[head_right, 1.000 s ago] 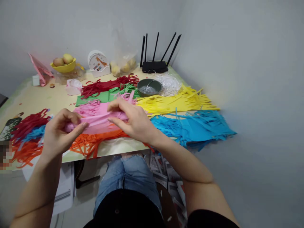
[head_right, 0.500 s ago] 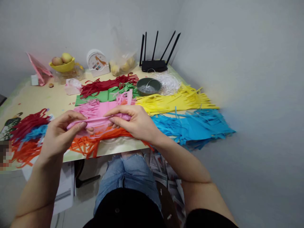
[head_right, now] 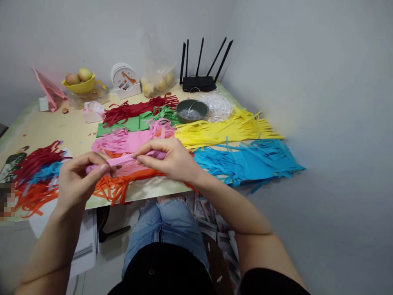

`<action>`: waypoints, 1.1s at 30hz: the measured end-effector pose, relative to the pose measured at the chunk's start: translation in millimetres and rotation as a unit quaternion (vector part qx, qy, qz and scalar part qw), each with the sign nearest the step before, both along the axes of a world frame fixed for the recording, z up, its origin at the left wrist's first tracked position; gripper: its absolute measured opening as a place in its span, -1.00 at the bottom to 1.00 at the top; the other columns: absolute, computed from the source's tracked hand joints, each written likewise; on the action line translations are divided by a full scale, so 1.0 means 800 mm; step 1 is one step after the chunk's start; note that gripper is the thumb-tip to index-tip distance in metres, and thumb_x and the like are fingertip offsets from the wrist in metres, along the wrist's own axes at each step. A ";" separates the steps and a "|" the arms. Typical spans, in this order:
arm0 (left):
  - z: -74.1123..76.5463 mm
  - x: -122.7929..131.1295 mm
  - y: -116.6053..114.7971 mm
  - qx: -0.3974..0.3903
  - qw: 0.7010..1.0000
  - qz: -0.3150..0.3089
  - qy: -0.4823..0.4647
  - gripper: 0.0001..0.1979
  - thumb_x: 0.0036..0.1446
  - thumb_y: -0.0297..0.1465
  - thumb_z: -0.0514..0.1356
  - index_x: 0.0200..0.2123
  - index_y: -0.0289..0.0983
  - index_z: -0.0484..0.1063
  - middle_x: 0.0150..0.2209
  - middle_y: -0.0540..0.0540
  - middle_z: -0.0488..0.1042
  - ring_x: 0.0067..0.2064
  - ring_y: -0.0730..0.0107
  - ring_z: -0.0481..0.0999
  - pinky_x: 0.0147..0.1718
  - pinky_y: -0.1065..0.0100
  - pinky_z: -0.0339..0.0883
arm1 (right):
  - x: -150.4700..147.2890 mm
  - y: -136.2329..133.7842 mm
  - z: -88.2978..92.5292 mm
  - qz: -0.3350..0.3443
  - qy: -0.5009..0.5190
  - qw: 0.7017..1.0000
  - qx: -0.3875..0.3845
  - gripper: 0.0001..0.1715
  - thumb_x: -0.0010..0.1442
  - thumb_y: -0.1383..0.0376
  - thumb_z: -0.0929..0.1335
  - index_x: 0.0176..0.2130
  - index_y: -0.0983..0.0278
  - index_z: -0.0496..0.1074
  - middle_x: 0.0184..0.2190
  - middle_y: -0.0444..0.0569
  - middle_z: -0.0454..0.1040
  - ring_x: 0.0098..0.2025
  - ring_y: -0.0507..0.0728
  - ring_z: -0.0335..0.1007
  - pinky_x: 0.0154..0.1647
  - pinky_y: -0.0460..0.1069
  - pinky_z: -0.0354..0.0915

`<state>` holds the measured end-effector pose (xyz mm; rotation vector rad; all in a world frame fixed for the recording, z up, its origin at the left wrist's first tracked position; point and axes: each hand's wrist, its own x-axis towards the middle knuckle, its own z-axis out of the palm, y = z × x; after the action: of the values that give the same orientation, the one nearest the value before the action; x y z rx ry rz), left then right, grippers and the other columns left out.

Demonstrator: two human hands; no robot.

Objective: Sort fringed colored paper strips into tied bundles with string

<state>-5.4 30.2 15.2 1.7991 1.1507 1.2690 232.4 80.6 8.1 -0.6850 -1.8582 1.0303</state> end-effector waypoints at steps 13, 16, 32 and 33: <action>-0.002 0.010 -0.004 0.022 0.993 0.083 0.085 -0.94 0.18 -0.39 0.32 -0.29 -0.25 0.59 -0.35 -0.05 0.66 -0.33 0.39 0.66 -0.25 0.43 0.50 | -0.003 -0.009 0.002 -0.059 -0.026 0.998 0.028 -0.91 0.20 0.35 0.41 -0.26 0.30 0.55 -0.32 -0.08 0.62 -0.30 0.04 0.56 -0.23 -0.09 0.43; -0.006 0.011 -0.004 -0.064 0.994 0.071 -0.044 -0.85 0.16 -0.36 0.34 -0.20 -0.25 0.63 -0.37 -0.08 0.66 -0.33 0.29 0.68 -0.21 0.32 0.57 | -0.005 -0.008 -0.004 -0.005 0.040 0.998 -0.057 -0.83 0.21 0.34 0.39 -0.22 0.26 0.62 -0.30 -0.08 0.66 -0.30 0.04 0.60 -0.21 -0.08 0.49; 0.003 -0.003 0.026 -0.028 0.982 -0.047 0.180 -0.79 0.16 -0.25 0.29 -0.21 -0.21 0.64 -0.16 -0.15 0.66 -0.05 0.16 0.61 0.01 0.23 0.44 | -0.005 0.015 -0.029 0.037 -0.064 0.987 0.140 -0.70 0.15 0.44 0.34 -0.24 0.26 0.66 -0.29 -0.06 0.69 -0.29 0.03 0.63 -0.21 -0.11 0.48; 0.005 -0.003 0.030 -0.019 0.975 -0.064 0.210 -0.79 0.18 -0.24 0.27 -0.21 -0.20 0.64 -0.20 -0.14 0.66 -0.12 0.20 0.62 -0.08 0.26 0.47 | -0.003 0.015 -0.028 0.047 -0.077 0.983 0.161 -0.70 0.18 0.44 0.33 -0.22 0.25 0.65 -0.26 -0.05 0.69 -0.25 0.04 0.63 -0.16 -0.09 0.48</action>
<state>-7.8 54.4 19.2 2.1381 1.2427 0.8057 230.0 92.4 -14.5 -0.4998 -2.1480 0.7248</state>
